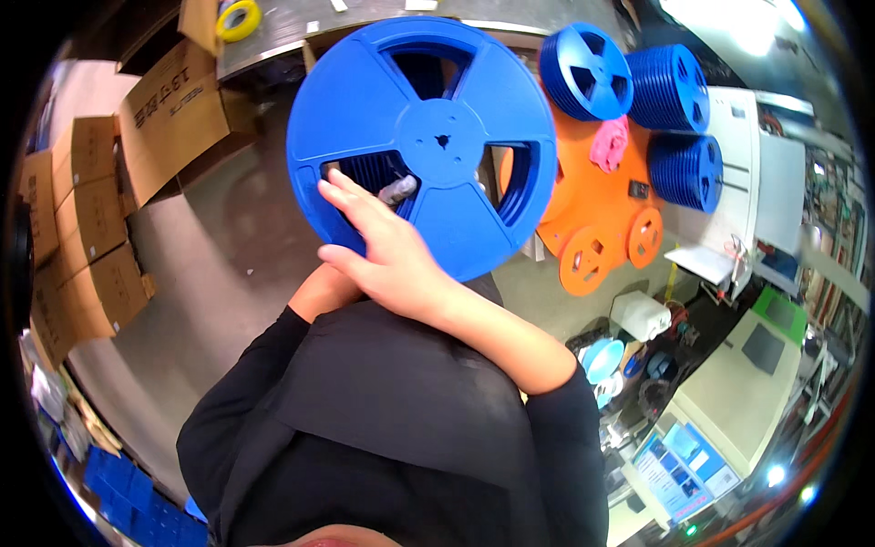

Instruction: The person stacks blue plastic reels into a cardboard box, then closes and seals the box with tape. The person moves the sealed box to a stack of other boxes.

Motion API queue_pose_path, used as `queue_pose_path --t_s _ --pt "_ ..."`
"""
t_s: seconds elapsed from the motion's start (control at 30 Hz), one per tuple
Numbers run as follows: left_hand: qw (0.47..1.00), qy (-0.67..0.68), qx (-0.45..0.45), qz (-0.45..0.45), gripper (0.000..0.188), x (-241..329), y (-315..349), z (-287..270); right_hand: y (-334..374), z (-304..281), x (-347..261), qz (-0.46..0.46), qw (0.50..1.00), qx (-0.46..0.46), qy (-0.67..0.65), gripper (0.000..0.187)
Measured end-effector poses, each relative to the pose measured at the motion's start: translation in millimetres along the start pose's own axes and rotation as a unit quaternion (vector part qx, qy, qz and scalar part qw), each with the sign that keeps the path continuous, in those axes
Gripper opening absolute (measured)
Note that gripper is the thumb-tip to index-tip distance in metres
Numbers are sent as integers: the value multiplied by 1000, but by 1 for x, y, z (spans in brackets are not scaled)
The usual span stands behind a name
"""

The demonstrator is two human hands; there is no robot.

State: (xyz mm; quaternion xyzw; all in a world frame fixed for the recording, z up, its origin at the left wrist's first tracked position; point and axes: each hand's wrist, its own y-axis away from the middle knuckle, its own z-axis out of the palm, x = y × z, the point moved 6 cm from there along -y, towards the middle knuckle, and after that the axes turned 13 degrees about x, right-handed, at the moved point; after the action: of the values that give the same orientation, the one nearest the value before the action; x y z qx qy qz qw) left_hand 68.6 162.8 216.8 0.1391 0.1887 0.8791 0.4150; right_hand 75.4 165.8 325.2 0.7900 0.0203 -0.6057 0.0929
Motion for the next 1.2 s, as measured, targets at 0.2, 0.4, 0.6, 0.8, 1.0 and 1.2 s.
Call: queue_pose_path --t_s 0.2,0.4,0.6,0.8,1.0,1.2 --pt "999 52 -2 -11 70 6 6 -11 13 -81 -7 76 994 27 -69 45" --pt "996 82 -16 -26 74 7 2 -5 46 -159 -3 121 986 108 -26 47" --pt "974 177 -143 5 77 9 -27 -23 84 -183 11 245 967 32 53 70" --pt "989 126 -74 28 78 12 -33 -43 95 -169 40 218 972 -78 44 79" --pt "982 160 -104 3 81 12 -28 -39 103 -162 85 256 965 11 62 67" --pt "976 161 -149 10 81 14 -33 -49 112 -159 146 286 921 258 60 65"
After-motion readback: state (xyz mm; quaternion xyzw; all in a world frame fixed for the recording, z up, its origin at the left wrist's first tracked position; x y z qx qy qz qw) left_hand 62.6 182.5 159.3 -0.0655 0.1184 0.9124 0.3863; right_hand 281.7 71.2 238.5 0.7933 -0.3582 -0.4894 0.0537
